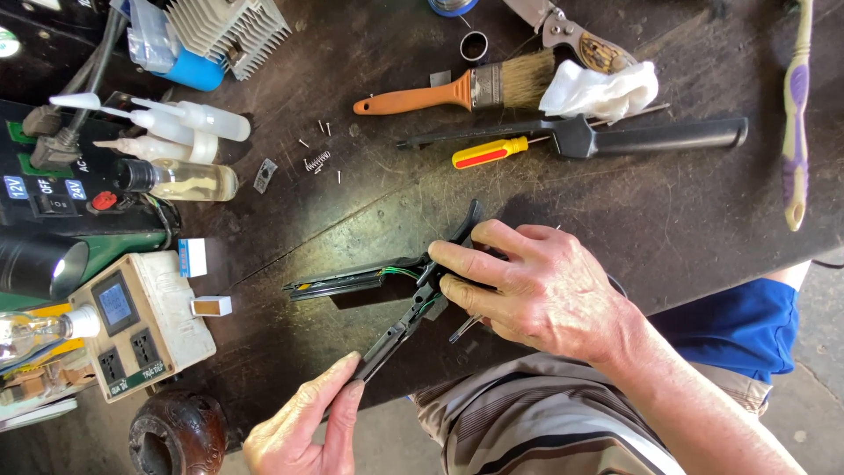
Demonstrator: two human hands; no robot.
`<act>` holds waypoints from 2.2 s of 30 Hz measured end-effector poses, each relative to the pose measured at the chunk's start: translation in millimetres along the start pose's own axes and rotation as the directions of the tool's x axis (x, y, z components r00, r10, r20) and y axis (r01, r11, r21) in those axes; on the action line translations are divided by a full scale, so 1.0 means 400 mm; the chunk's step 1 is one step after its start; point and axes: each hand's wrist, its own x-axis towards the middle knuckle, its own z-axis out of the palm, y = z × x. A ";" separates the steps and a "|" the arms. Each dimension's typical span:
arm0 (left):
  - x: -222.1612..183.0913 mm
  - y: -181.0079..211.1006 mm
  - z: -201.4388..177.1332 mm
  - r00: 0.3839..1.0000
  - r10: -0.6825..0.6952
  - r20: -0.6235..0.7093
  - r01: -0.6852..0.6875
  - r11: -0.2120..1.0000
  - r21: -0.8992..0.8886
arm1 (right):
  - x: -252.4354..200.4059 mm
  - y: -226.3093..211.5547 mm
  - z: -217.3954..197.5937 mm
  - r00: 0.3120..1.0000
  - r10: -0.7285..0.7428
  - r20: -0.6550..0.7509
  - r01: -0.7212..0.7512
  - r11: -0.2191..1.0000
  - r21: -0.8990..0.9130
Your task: Disassembling and inspecting the internal components and wiring of an electronic device on a repair bench.
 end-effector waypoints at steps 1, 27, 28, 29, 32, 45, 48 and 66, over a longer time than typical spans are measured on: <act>0.000 -0.005 -0.001 1.000 0.019 -0.001 -0.019 1.000 0.021 | 0.001 0.000 0.000 1.000 0.001 -0.006 -0.001 1.000 -0.002; 0.002 -0.012 -0.048 0.879 -0.454 0.147 0.472 0.872 -0.128 | -0.008 0.004 0.007 0.998 0.017 -0.060 -0.016 1.000 0.008; 0.008 0.003 -0.038 0.932 -0.320 0.171 0.350 0.916 -0.195 | -0.007 0.004 0.007 0.998 0.012 -0.061 -0.012 1.000 0.006; 0.014 0.018 -0.028 0.967 -0.178 0.184 0.223 0.939 -0.263 | -0.006 0.004 0.006 0.998 0.007 -0.060 -0.007 1.000 0.003; 0.048 -0.036 0.003 0.943 0.272 0.192 -0.300 0.944 0.138 | -0.006 0.003 0.008 0.997 0.021 -0.073 -0.020 1.000 0.012; 0.151 -0.054 0.015 0.727 0.455 0.514 -0.504 0.862 -0.051 | -0.008 0.004 0.010 0.997 0.008 -0.074 -0.009 1.000 -0.003; 0.152 -0.051 0.015 0.722 0.437 0.536 -0.473 0.877 -0.077 | -0.008 0.003 0.011 0.998 0.010 -0.069 -0.010 1.000 0.004; 0.089 -0.034 -0.059 0.926 0.023 0.378 -0.035 0.999 0.026 | -0.007 0.003 0.006 0.998 0.022 -0.053 -0.021 1.000 0.021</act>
